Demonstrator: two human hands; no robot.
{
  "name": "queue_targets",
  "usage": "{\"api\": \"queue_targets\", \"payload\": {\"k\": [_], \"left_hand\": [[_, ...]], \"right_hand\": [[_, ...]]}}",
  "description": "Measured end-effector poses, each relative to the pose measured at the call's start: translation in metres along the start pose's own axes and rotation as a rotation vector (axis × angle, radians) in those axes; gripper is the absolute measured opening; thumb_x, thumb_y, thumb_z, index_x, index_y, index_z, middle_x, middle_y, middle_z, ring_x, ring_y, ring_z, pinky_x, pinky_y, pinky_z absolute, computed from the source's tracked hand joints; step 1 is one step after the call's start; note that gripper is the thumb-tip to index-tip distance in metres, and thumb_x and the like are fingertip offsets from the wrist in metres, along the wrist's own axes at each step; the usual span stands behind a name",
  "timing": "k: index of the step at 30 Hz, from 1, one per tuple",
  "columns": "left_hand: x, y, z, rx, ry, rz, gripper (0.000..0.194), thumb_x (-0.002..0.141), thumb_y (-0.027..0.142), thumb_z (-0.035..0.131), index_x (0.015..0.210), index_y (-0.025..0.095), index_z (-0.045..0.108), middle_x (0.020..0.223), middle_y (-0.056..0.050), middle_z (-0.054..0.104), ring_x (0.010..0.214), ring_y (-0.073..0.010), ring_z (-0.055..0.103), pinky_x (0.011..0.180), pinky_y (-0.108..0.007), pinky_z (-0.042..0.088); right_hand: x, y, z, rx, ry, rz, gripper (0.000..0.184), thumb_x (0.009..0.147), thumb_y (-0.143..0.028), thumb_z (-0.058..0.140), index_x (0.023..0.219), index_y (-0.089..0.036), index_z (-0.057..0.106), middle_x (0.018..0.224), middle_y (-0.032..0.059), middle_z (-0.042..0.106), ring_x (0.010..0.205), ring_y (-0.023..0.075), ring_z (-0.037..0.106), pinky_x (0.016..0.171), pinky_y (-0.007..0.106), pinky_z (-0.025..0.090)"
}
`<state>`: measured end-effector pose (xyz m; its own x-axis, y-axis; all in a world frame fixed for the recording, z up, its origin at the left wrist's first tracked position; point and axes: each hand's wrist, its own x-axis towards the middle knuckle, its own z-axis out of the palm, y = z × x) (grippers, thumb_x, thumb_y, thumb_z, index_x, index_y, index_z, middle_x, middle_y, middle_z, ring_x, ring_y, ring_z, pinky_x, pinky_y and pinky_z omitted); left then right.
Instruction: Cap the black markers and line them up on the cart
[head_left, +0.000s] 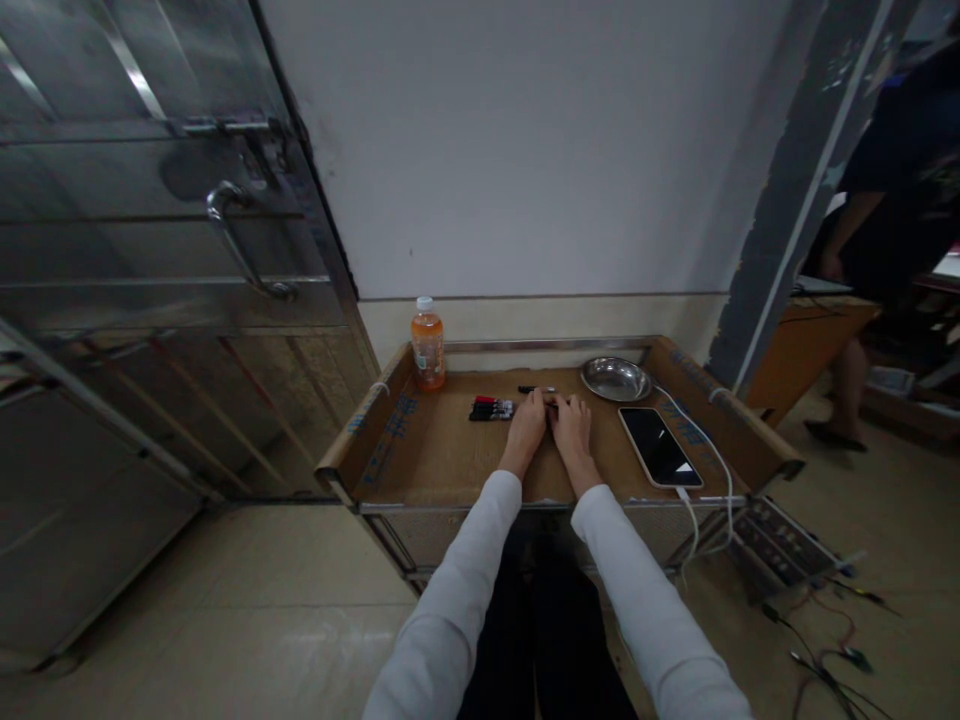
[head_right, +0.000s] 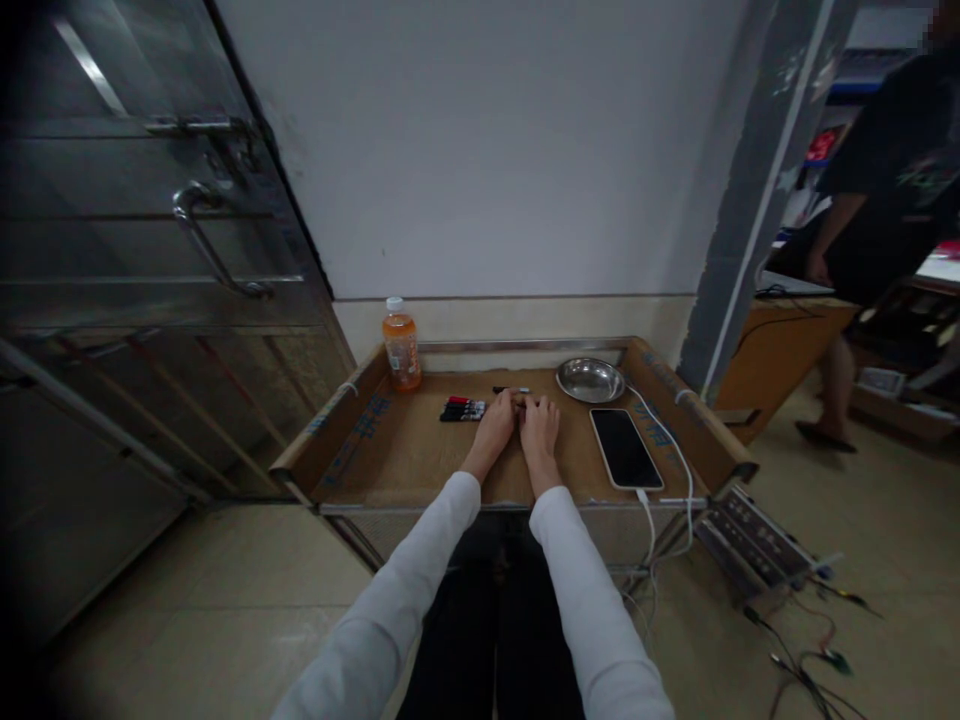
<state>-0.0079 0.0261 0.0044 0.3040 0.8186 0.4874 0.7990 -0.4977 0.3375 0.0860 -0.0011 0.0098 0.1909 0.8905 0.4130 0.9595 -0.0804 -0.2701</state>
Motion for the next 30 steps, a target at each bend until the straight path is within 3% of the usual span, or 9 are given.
{"api": "queue_targets", "payload": {"k": [3, 7, 10, 17, 24, 30], "left_hand": [[0.0, 0.0, 0.001, 0.104, 0.032, -0.001, 0.043, 0.089, 0.008, 0.033, 0.131, 0.01, 0.039, 0.129, -0.018, 0.055, 0.117, -0.0205, 0.056, 0.098, -0.034, 0.045], [0.0, -0.002, 0.003, 0.23, 0.028, -0.034, 0.052, 0.089, 0.014, 0.034, 0.141, 0.007, 0.032, 0.148, -0.018, 0.036, 0.136, -0.0232, 0.037, 0.11, -0.038, 0.032], [0.001, -0.003, 0.006, 0.248, -0.013, -0.034, 0.051, 0.09, 0.02, 0.034, 0.139, 0.006, 0.036, 0.147, -0.015, 0.038, 0.14, -0.0244, 0.03, 0.115, -0.04, 0.023], [-0.003, 0.005, -0.004, 0.219, 0.015, -0.031, 0.033, 0.091, 0.021, 0.041, 0.121, 0.014, 0.051, 0.121, -0.015, 0.057, 0.121, -0.0245, 0.048, 0.108, -0.043, 0.031], [-0.01, 0.01, -0.018, 0.148, -0.113, 0.083, 0.018, 0.093, 0.026, 0.045, 0.106, 0.018, 0.054, 0.11, -0.008, 0.061, 0.108, -0.0197, 0.054, 0.1, -0.036, 0.035], [-0.019, 0.011, -0.026, 0.145, -0.017, -0.003, 0.018, 0.094, 0.023, 0.044, 0.108, 0.016, 0.052, 0.107, -0.008, 0.063, 0.103, -0.0194, 0.057, 0.095, -0.033, 0.038]], "right_hand": [[-0.001, 0.0, -0.004, 0.034, 0.063, 0.064, 0.026, 0.093, -0.023, 0.043, 0.11, -0.02, 0.063, 0.102, 0.0105, 0.06, 0.094, 0.0207, 0.052, 0.08, 0.031, 0.033], [-0.005, 0.0, -0.008, 0.07, 0.132, 0.09, 0.029, 0.096, -0.027, 0.039, 0.112, -0.021, 0.062, 0.101, 0.0099, 0.06, 0.093, 0.0199, 0.053, 0.08, 0.031, 0.032], [-0.01, -0.001, -0.012, 0.08, 0.166, 0.063, 0.031, 0.097, -0.028, 0.036, 0.113, -0.022, 0.062, 0.1, 0.0088, 0.059, 0.092, 0.0195, 0.052, 0.081, 0.03, 0.033], [-0.02, -0.003, -0.02, 0.127, 0.218, 0.008, 0.032, 0.095, -0.029, 0.038, 0.112, -0.022, 0.064, 0.101, 0.0097, 0.056, 0.091, 0.0197, 0.051, 0.082, 0.031, 0.034], [-0.023, 0.001, -0.022, 0.189, 0.227, 0.004, 0.032, 0.094, -0.025, 0.039, 0.108, -0.021, 0.067, 0.103, 0.0109, 0.055, 0.092, 0.0201, 0.051, 0.082, 0.031, 0.037], [-0.023, 0.004, -0.022, 0.242, 0.275, 0.093, 0.033, 0.094, -0.026, 0.039, 0.107, -0.022, 0.068, 0.104, 0.0108, 0.055, 0.091, 0.0197, 0.052, 0.081, 0.031, 0.037]]}}
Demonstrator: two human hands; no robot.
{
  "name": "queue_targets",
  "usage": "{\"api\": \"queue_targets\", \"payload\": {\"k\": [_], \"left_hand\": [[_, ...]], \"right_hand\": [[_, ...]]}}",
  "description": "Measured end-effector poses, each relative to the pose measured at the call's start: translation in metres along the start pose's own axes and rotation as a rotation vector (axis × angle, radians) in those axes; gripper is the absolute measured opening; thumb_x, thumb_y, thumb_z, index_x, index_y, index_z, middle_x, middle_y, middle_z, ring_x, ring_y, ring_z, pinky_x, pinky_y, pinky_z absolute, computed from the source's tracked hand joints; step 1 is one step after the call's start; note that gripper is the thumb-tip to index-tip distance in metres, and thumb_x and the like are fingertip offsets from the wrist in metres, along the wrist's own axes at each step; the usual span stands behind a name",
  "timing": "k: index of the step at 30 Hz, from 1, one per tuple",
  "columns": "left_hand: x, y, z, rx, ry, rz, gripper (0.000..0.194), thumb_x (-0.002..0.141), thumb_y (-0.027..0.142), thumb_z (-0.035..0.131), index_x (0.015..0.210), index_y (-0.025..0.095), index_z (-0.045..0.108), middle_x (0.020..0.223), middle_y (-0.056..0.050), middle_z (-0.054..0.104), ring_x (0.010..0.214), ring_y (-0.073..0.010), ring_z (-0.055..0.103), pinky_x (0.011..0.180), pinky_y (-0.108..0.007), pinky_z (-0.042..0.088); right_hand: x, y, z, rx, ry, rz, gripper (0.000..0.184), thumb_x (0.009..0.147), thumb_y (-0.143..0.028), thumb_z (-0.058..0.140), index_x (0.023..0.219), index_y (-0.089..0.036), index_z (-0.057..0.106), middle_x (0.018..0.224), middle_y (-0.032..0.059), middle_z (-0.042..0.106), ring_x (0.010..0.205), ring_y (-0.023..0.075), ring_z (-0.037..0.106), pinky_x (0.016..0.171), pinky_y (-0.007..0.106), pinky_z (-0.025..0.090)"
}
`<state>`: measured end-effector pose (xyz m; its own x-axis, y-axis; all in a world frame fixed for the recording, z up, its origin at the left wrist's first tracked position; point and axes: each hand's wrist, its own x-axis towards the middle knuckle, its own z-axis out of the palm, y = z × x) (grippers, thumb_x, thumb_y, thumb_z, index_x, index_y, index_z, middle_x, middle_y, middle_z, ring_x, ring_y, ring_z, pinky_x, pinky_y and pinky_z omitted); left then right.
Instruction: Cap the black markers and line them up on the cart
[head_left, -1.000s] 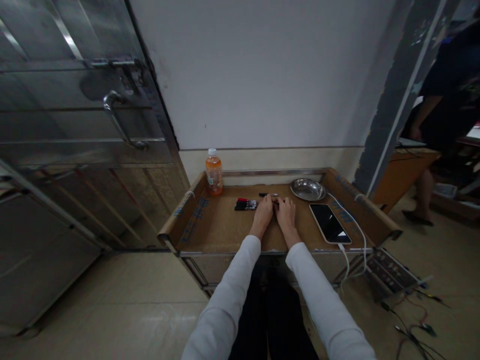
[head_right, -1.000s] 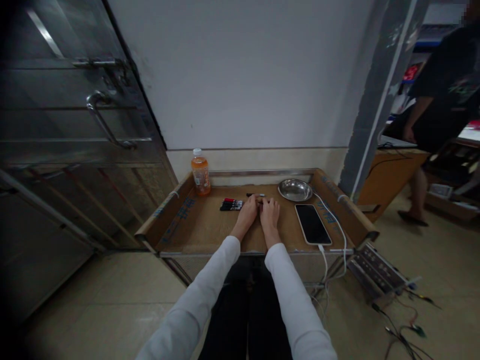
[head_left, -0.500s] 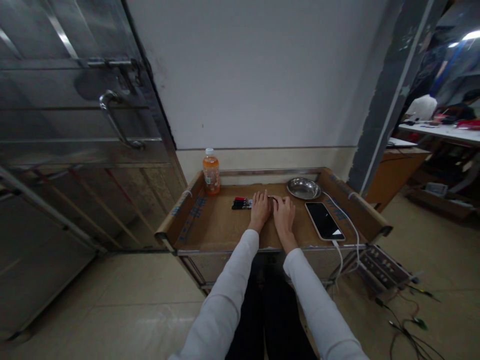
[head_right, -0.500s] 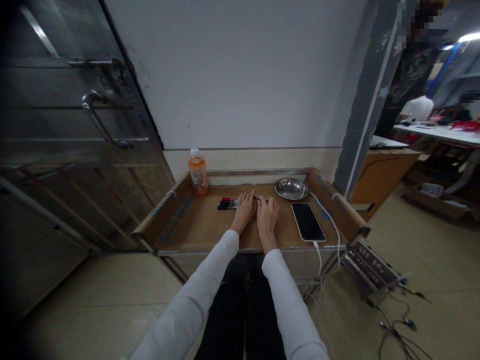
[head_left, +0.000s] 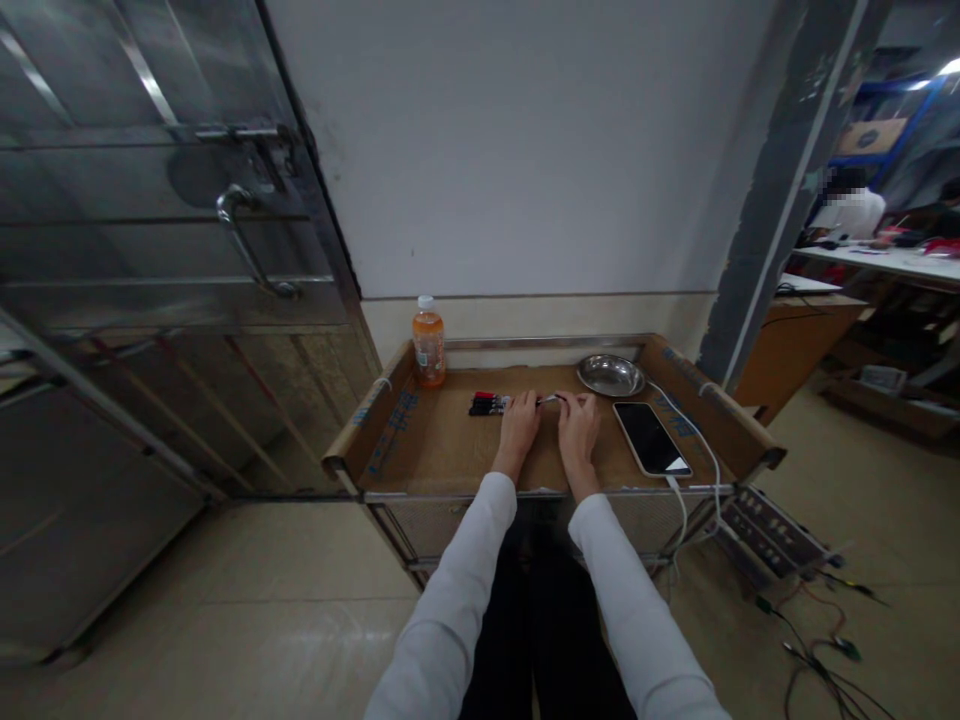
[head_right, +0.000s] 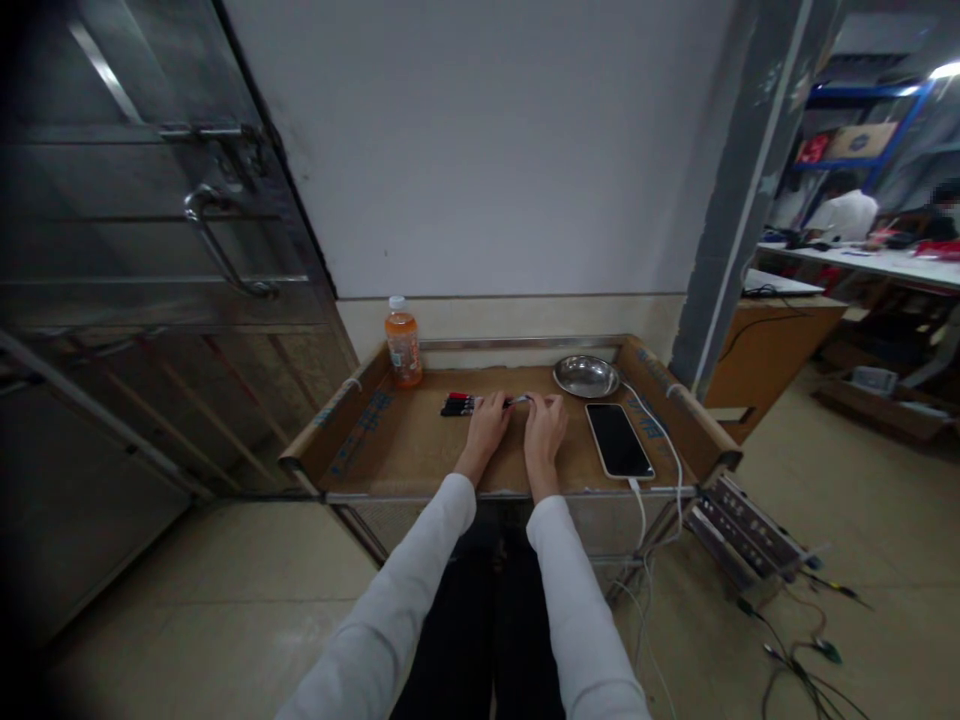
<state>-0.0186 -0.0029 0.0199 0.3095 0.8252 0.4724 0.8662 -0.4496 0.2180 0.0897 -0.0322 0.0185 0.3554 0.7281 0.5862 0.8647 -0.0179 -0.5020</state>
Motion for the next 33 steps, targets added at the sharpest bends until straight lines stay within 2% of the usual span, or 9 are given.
{"api": "queue_targets", "payload": {"k": [9, 14, 16, 18, 21, 24, 28, 30, 33], "left_hand": [[-0.009, 0.002, -0.008, 0.032, 0.043, -0.004, 0.019, 0.094, 0.024, 0.043, 0.108, 0.016, 0.052, 0.106, -0.008, 0.063, 0.102, -0.0205, 0.057, 0.092, -0.033, 0.039], [-0.011, 0.001, -0.008, 0.006, 0.062, 0.002, 0.019, 0.095, 0.025, 0.042, 0.108, 0.017, 0.053, 0.105, -0.008, 0.064, 0.102, -0.0199, 0.058, 0.094, -0.034, 0.039], [-0.011, 0.001, -0.007, -0.006, 0.07, 0.004, 0.018, 0.095, 0.023, 0.041, 0.107, 0.017, 0.054, 0.103, -0.008, 0.064, 0.102, -0.0195, 0.058, 0.094, -0.034, 0.04], [-0.011, 0.0, -0.007, -0.014, 0.083, -0.019, 0.018, 0.095, 0.021, 0.041, 0.107, 0.017, 0.054, 0.102, -0.008, 0.064, 0.101, -0.0191, 0.059, 0.093, -0.033, 0.04], [-0.012, 0.0, -0.009, -0.015, 0.123, -0.109, 0.019, 0.094, 0.022, 0.04, 0.108, 0.017, 0.054, 0.102, -0.009, 0.065, 0.099, -0.0194, 0.059, 0.091, -0.033, 0.041], [-0.014, 0.0, -0.012, 0.026, 0.195, -0.246, 0.021, 0.095, 0.022, 0.038, 0.107, 0.015, 0.054, 0.101, -0.01, 0.065, 0.098, -0.0213, 0.059, 0.089, -0.035, 0.041], [-0.02, 0.003, -0.017, 0.133, 0.239, -0.435, 0.021, 0.093, 0.021, 0.037, 0.101, 0.012, 0.055, 0.099, -0.014, 0.063, 0.099, -0.0255, 0.056, 0.089, -0.039, 0.041], [-0.022, 0.004, -0.018, 0.181, 0.223, -0.479, 0.021, 0.092, 0.019, 0.037, 0.101, 0.011, 0.054, 0.102, -0.016, 0.061, 0.102, -0.0268, 0.054, 0.089, -0.041, 0.041], [-0.024, 0.005, -0.016, 0.229, 0.213, -0.526, 0.024, 0.091, 0.015, 0.033, 0.105, 0.009, 0.051, 0.109, -0.019, 0.057, 0.105, -0.0272, 0.052, 0.089, -0.041, 0.042]], "right_hand": [[-0.001, 0.005, 0.006, 0.044, 0.0, -0.001, 0.036, 0.094, -0.025, 0.036, 0.108, -0.02, 0.068, 0.101, 0.0113, 0.059, 0.091, 0.0198, 0.055, 0.083, 0.031, 0.039], [0.0, 0.006, 0.007, 0.037, -0.068, -0.036, 0.037, 0.093, -0.022, 0.035, 0.11, -0.018, 0.067, 0.103, 0.0118, 0.064, 0.093, 0.0197, 0.058, 0.086, 0.031, 0.041], [0.001, 0.004, 0.006, 0.056, -0.107, -0.087, 0.039, 0.092, -0.019, 0.034, 0.117, -0.02, 0.064, 0.108, 0.0113, 0.064, 0.096, 0.0192, 0.058, 0.088, 0.032, 0.042], [0.002, 0.0, 0.004, 0.109, -0.168, -0.198, 0.046, 0.089, -0.014, 0.034, 0.13, -0.023, 0.054, 0.117, 0.0087, 0.064, 0.102, 0.0173, 0.058, 0.091, 0.03, 0.042], [0.002, -0.006, 0.001, 0.167, -0.277, -0.359, 0.059, 0.087, -0.011, 0.035, 0.144, -0.025, 0.035, 0.125, 0.0047, 0.062, 0.108, 0.0148, 0.059, 0.091, 0.025, 0.044], [0.001, -0.01, 0.002, 0.137, -0.321, -0.377, 0.065, 0.086, -0.011, 0.037, 0.148, -0.025, 0.025, 0.125, 0.0035, 0.062, 0.106, 0.0149, 0.06, 0.09, 0.025, 0.046], [-0.001, -0.006, 0.011, 0.06, -0.31, -0.427, 0.062, 0.084, -0.008, 0.038, 0.144, -0.023, 0.034, 0.141, 0.0054, 0.048, 0.123, 0.014, 0.05, 0.099, 0.027, 0.041], [-0.003, -0.002, 0.016, -0.006, -0.308, -0.356, 0.059, 0.084, -0.007, 0.04, 0.141, -0.023, 0.04, 0.143, 0.0075, 0.046, 0.124, 0.0159, 0.048, 0.1, 0.03, 0.041], [-0.005, 0.002, 0.022, -0.085, -0.312, -0.231, 0.049, 0.086, -0.011, 0.041, 0.134, -0.019, 0.05, 0.135, 0.0117, 0.053, 0.121, 0.0194, 0.05, 0.099, 0.034, 0.04]]}}
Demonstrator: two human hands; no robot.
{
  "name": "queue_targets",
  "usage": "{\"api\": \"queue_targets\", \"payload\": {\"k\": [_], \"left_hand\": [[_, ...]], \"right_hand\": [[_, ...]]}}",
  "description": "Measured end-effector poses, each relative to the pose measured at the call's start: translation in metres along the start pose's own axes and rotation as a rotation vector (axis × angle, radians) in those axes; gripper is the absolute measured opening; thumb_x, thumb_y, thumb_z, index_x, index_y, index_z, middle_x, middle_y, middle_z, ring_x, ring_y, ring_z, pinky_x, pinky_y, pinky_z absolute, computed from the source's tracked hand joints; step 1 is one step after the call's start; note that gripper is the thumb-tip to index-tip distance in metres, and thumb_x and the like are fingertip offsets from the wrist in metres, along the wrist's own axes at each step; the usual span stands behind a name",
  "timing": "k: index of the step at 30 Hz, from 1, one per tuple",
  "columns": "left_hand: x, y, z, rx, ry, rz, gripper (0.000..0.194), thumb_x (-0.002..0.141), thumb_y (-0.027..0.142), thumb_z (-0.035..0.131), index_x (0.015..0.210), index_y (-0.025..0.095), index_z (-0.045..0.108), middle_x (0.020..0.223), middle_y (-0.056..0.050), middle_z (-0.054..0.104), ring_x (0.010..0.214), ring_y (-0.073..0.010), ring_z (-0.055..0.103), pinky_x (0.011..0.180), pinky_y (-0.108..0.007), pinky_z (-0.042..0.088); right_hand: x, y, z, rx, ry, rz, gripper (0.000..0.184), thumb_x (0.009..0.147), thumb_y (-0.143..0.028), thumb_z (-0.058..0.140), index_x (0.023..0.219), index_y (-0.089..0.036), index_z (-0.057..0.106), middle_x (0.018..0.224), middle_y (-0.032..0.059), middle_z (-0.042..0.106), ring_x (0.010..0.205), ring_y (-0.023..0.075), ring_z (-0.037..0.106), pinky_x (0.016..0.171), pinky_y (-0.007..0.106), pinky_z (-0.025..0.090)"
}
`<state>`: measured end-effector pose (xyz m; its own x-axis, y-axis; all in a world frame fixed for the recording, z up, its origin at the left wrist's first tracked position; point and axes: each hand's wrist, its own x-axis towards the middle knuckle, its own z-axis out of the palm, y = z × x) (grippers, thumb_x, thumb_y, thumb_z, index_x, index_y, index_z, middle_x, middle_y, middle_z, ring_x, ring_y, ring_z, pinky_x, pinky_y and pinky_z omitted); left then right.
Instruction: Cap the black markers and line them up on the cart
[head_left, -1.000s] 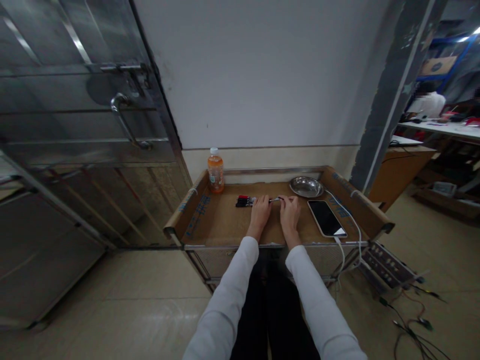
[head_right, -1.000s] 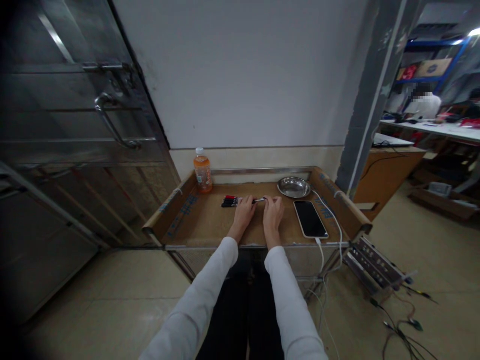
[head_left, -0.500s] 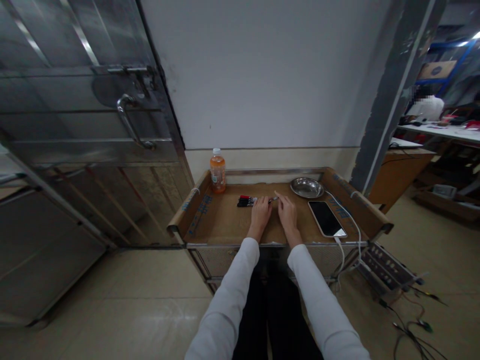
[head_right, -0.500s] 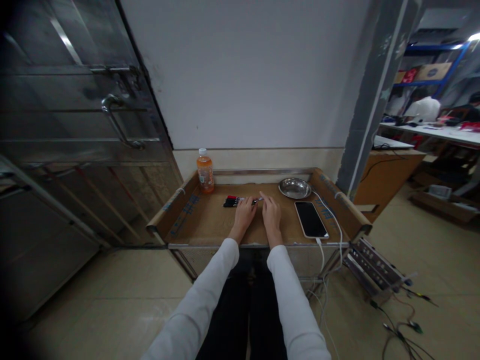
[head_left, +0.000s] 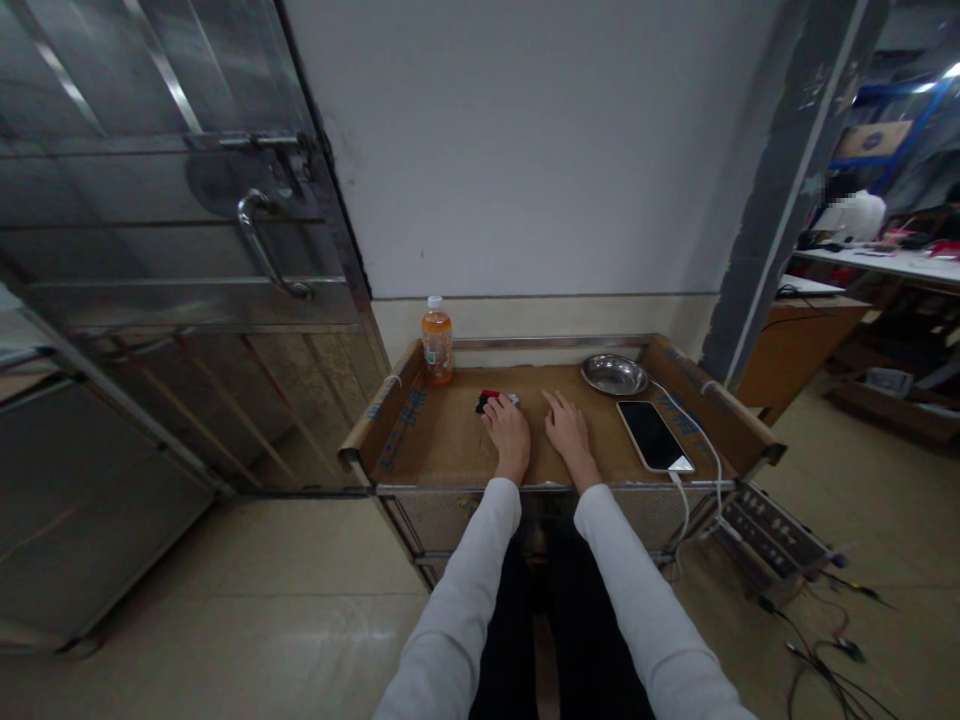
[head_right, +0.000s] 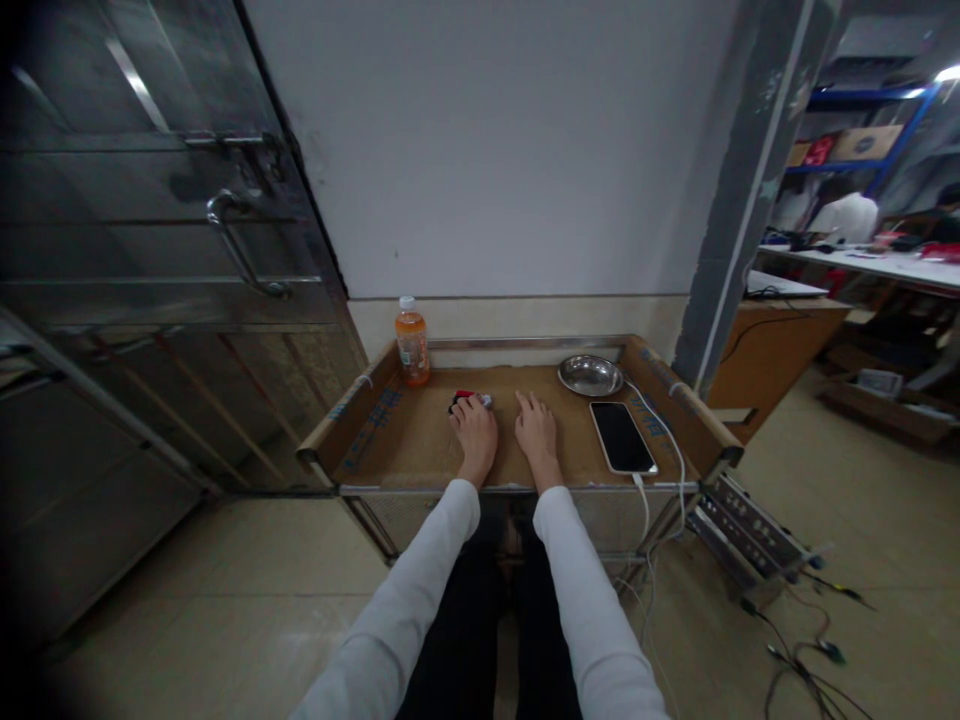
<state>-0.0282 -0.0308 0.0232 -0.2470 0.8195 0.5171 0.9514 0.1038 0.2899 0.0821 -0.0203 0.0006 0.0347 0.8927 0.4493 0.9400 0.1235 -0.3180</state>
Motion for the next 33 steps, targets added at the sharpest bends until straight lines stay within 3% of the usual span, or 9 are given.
{"api": "queue_targets", "payload": {"k": [5, 19, 33], "left_hand": [[-0.003, -0.001, 0.002, 0.02, -0.01, -0.033, 0.027, 0.09, 0.011, 0.031, 0.108, 0.008, 0.051, 0.108, -0.02, 0.055, 0.103, -0.0275, 0.054, 0.088, -0.04, 0.043], [-0.003, -0.001, 0.007, 0.032, -0.024, -0.041, 0.038, 0.088, 0.016, 0.035, 0.119, 0.001, 0.049, 0.119, -0.027, 0.054, 0.109, -0.0314, 0.054, 0.091, -0.042, 0.044], [-0.003, -0.002, 0.01, 0.053, -0.017, -0.051, 0.038, 0.09, 0.02, 0.035, 0.12, 0.003, 0.05, 0.121, -0.025, 0.055, 0.115, -0.0306, 0.053, 0.093, -0.041, 0.043]], "right_hand": [[-0.001, 0.001, 0.004, -0.036, -0.016, 0.069, 0.038, 0.09, -0.017, 0.039, 0.119, -0.013, 0.062, 0.125, 0.0135, 0.06, 0.117, 0.0213, 0.052, 0.098, 0.033, 0.037], [-0.001, -0.001, 0.001, -0.036, -0.023, 0.068, 0.036, 0.09, -0.017, 0.039, 0.119, -0.014, 0.061, 0.125, 0.0124, 0.06, 0.117, 0.0196, 0.052, 0.097, 0.03, 0.035], [0.0, -0.002, -0.001, -0.053, -0.031, 0.073, 0.035, 0.09, -0.017, 0.04, 0.117, -0.015, 0.062, 0.12, 0.0122, 0.062, 0.113, 0.0197, 0.053, 0.095, 0.03, 0.034]]}}
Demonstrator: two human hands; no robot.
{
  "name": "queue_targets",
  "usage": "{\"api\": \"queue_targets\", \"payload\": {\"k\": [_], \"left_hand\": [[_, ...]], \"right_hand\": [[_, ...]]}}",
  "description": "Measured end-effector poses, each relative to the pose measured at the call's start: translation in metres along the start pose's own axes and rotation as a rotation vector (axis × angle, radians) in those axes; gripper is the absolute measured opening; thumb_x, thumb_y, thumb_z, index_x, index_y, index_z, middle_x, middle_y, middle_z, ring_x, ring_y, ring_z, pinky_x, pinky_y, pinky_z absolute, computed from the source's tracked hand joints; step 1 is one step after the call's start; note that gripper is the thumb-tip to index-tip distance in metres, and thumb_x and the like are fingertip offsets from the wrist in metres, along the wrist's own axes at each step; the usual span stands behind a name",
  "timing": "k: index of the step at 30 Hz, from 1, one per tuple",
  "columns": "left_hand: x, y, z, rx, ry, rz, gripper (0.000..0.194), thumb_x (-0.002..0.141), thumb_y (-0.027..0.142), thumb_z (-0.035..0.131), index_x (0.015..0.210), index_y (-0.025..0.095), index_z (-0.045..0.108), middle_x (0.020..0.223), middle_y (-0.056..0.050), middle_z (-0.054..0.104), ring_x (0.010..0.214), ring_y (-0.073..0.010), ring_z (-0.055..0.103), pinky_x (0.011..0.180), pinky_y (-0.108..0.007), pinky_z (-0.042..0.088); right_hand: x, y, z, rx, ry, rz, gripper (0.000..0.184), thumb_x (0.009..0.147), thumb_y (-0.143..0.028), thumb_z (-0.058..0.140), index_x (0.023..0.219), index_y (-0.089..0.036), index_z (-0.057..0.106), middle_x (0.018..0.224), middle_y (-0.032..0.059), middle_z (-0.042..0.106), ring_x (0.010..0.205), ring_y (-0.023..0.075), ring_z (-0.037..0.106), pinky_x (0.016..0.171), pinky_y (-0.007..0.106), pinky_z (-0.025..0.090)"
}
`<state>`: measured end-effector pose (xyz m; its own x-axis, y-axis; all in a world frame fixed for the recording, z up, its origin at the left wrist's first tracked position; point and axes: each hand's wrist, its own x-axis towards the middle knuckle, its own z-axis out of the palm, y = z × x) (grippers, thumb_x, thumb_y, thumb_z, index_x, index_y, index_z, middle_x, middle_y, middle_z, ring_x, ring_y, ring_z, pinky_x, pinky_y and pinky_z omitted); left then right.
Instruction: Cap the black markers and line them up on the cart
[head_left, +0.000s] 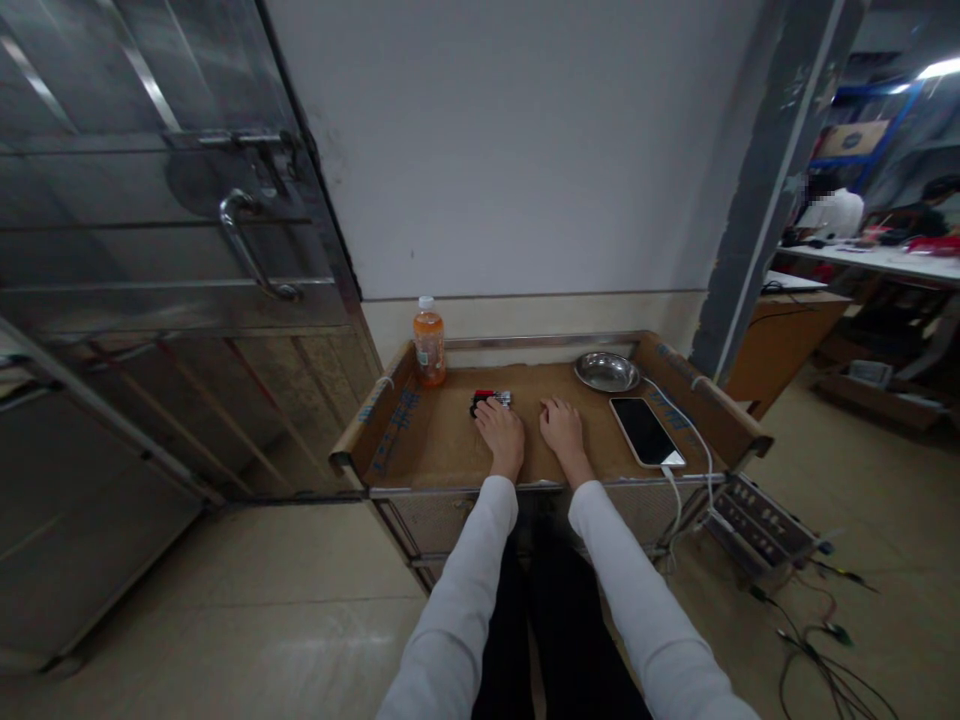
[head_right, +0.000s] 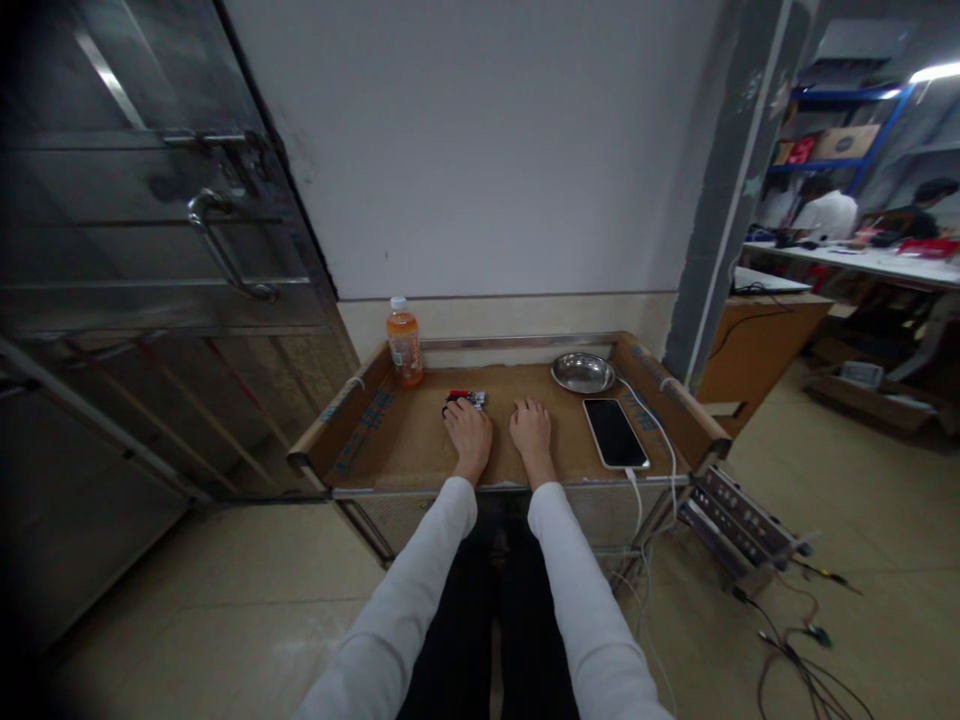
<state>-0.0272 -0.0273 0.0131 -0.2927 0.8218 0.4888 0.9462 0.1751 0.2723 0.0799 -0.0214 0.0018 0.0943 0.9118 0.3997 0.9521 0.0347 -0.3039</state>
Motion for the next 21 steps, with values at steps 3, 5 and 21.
{"api": "queue_targets", "payload": {"k": [3, 5, 21], "left_hand": [[0.002, 0.001, -0.003, -0.01, 0.014, 0.005, 0.035, 0.089, 0.017, 0.035, 0.117, 0.003, 0.049, 0.119, -0.025, 0.054, 0.111, -0.0297, 0.054, 0.091, -0.04, 0.044], [0.004, 0.003, -0.004, -0.032, 0.018, 0.056, 0.032, 0.089, 0.014, 0.034, 0.114, 0.003, 0.05, 0.117, -0.025, 0.054, 0.108, -0.0291, 0.055, 0.09, -0.04, 0.044], [0.019, 0.004, 0.015, -0.326, -0.299, 0.589, 0.021, 0.086, 0.006, 0.04, 0.096, 0.014, 0.057, 0.103, -0.012, 0.059, 0.102, -0.0209, 0.054, 0.096, -0.037, 0.042]], "right_hand": [[0.0, 0.0, 0.0, -0.006, -0.005, 0.003, 0.035, 0.09, -0.017, 0.04, 0.117, -0.014, 0.061, 0.119, 0.0123, 0.062, 0.112, 0.0194, 0.052, 0.095, 0.03, 0.034], [0.001, -0.001, -0.001, -0.007, -0.004, 0.003, 0.035, 0.09, -0.017, 0.04, 0.117, -0.014, 0.062, 0.119, 0.0121, 0.062, 0.112, 0.0194, 0.052, 0.094, 0.03, 0.034], [0.002, 0.001, 0.001, -0.021, -0.037, 0.0, 0.031, 0.091, -0.018, 0.041, 0.115, -0.015, 0.06, 0.118, 0.0126, 0.062, 0.112, 0.0213, 0.051, 0.093, 0.031, 0.034]]}}
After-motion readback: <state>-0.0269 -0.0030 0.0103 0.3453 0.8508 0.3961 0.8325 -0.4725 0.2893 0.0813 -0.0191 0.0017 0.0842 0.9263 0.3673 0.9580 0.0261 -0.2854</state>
